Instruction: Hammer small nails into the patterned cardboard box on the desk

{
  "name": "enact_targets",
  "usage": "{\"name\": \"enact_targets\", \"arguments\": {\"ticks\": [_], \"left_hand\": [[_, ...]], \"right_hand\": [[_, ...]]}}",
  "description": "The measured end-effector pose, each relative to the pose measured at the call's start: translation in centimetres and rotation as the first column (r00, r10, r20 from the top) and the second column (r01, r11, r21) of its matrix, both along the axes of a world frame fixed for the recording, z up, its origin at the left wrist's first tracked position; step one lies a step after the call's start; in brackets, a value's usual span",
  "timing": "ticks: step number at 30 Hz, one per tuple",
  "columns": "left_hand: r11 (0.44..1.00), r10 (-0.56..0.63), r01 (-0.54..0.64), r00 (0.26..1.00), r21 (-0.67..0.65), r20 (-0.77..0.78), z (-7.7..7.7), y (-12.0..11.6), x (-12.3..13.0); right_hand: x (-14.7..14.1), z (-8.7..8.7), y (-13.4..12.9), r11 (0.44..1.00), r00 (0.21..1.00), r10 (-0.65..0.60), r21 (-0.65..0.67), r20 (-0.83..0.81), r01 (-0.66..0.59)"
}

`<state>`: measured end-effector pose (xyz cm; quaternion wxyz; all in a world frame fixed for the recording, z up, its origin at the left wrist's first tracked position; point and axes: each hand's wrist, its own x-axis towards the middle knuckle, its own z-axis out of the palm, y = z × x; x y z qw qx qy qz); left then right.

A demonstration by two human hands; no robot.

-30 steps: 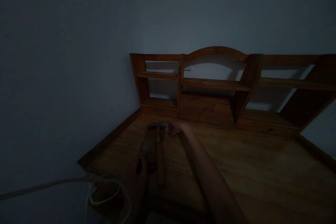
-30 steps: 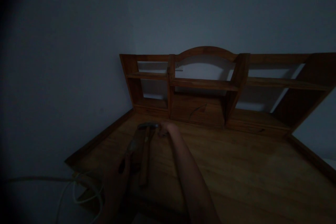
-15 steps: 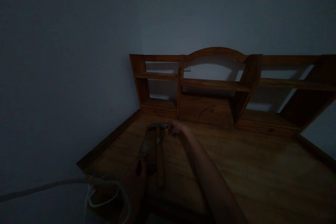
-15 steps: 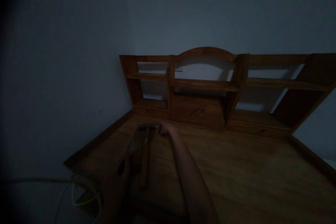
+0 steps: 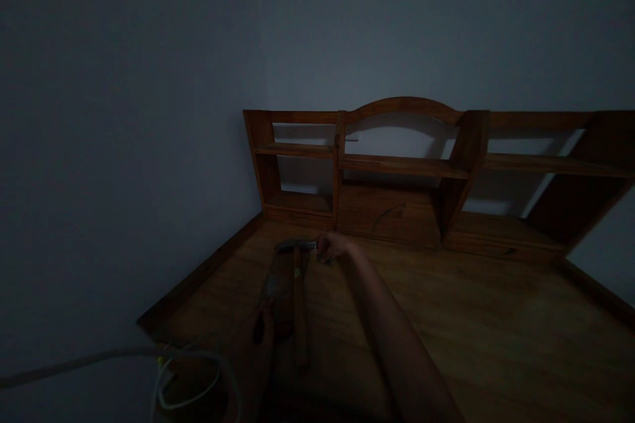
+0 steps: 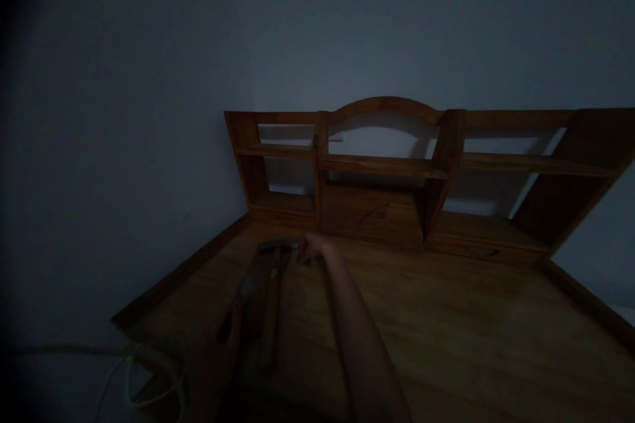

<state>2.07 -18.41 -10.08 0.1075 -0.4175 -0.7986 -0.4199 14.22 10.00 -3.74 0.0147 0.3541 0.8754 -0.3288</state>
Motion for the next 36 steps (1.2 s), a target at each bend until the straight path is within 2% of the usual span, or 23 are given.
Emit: {"name": "enact_targets", "arguments": {"ticks": [4, 13, 17, 22, 27, 31, 36], "left_hand": [[1.000, -0.022, 0.022, 1.000, 0.002, 0.009, -0.1, 0.0, 0.0], [0.999, -0.007, 0.009, 0.999, -0.044, 0.053, 0.9, -0.2, 0.4], [0.999, 0.023, -0.023, 0.999, -0.025, 0.030, 0.6, -0.2, 0.4], [0.999, -0.008, 0.009, 0.999, -0.037, 0.031, 0.2, -0.2, 0.1], [1.000, 0.009, -0.008, 0.999, -0.018, 0.053, 0.5, -0.2, 0.4], [0.998, 0.017, -0.014, 0.997, -0.054, 0.074, 1.0, -0.3, 0.5], [0.998, 0.025, -0.021, 0.998, -0.058, 0.065, 0.5, -0.3, 0.3]], "right_hand": [[0.8, 0.5, 0.2, 1.000, 0.996, -0.002, -0.013, 0.091, 0.003], [1.2, 1.2, -0.4, 0.997, 0.969, -0.076, 0.032, 0.233, 0.071], [1.3, 1.4, -0.6, 0.998, 0.971, -0.063, 0.024, 0.231, 0.059], [1.3, 0.9, -0.2, 0.999, 0.970, -0.032, -0.004, 0.239, 0.034], [1.0, 0.2, 0.2, 0.999, 0.972, -0.049, 0.006, 0.231, 0.049], [1.1, -0.3, 0.5, 0.999, 0.977, -0.038, 0.004, 0.209, 0.038], [1.2, -0.9, 1.2, 0.999, 0.985, 0.014, -0.041, 0.172, -0.007]]}}
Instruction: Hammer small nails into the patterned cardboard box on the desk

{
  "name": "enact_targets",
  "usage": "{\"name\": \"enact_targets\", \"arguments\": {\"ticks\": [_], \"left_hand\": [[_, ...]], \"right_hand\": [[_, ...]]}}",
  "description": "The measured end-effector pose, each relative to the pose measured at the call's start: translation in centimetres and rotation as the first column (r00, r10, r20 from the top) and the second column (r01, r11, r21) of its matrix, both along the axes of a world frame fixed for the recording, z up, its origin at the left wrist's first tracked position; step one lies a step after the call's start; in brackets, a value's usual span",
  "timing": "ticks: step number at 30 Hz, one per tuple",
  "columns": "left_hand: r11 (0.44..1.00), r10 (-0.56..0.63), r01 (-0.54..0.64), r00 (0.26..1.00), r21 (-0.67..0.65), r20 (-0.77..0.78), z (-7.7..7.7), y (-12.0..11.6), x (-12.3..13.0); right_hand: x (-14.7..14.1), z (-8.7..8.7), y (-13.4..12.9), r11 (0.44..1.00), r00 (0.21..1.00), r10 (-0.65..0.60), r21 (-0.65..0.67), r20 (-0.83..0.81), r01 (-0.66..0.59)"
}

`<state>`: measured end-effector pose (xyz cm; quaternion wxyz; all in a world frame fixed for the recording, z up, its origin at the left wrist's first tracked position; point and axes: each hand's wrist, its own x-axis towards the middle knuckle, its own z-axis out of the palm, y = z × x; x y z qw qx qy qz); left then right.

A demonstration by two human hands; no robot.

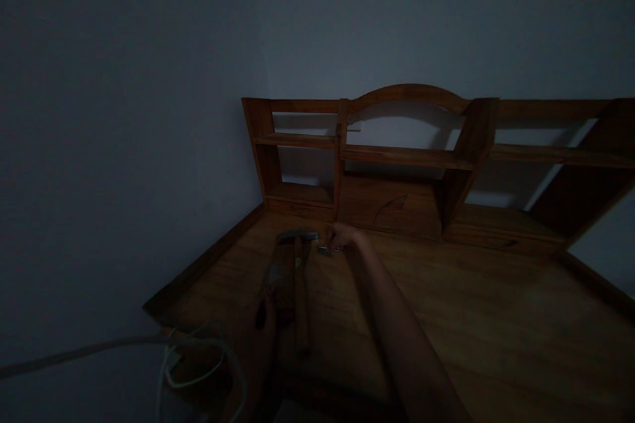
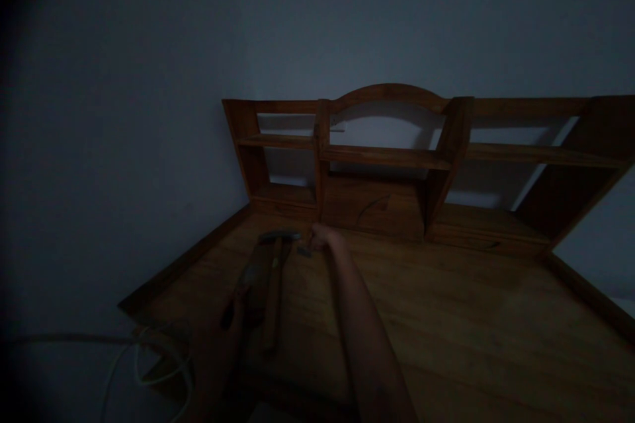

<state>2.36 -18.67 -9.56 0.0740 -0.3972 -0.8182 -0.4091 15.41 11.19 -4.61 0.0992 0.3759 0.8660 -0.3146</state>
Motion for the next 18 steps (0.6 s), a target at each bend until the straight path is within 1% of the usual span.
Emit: {"name": "enact_targets", "arguments": {"ticks": [4, 6, 9, 18], "left_hand": [[1.000, -0.011, 0.011, 1.000, 0.021, -0.009, -0.2, 0.1, -0.1], [0.999, -0.022, 0.022, 1.000, 0.042, -0.012, -0.1, 0.1, 0.0], [0.998, -0.005, 0.006, 1.000, 0.056, -0.015, 0.2, 0.1, 0.2], [0.998, -0.027, 0.029, 0.999, 0.054, -0.040, 0.2, 0.2, 0.1]], "right_hand": [[0.2, -0.3, 0.4, 0.999, 0.999, 0.024, -0.038, -0.025, -0.025], [0.3, -0.3, 0.5, 0.998, 0.999, 0.028, -0.048, -0.039, -0.030], [0.4, -0.4, 0.5, 0.998, 0.997, 0.030, -0.046, -0.073, -0.033], [-1.1, -1.2, 0.5, 0.990, 0.975, -0.014, 0.134, -0.223, 0.045]]}}
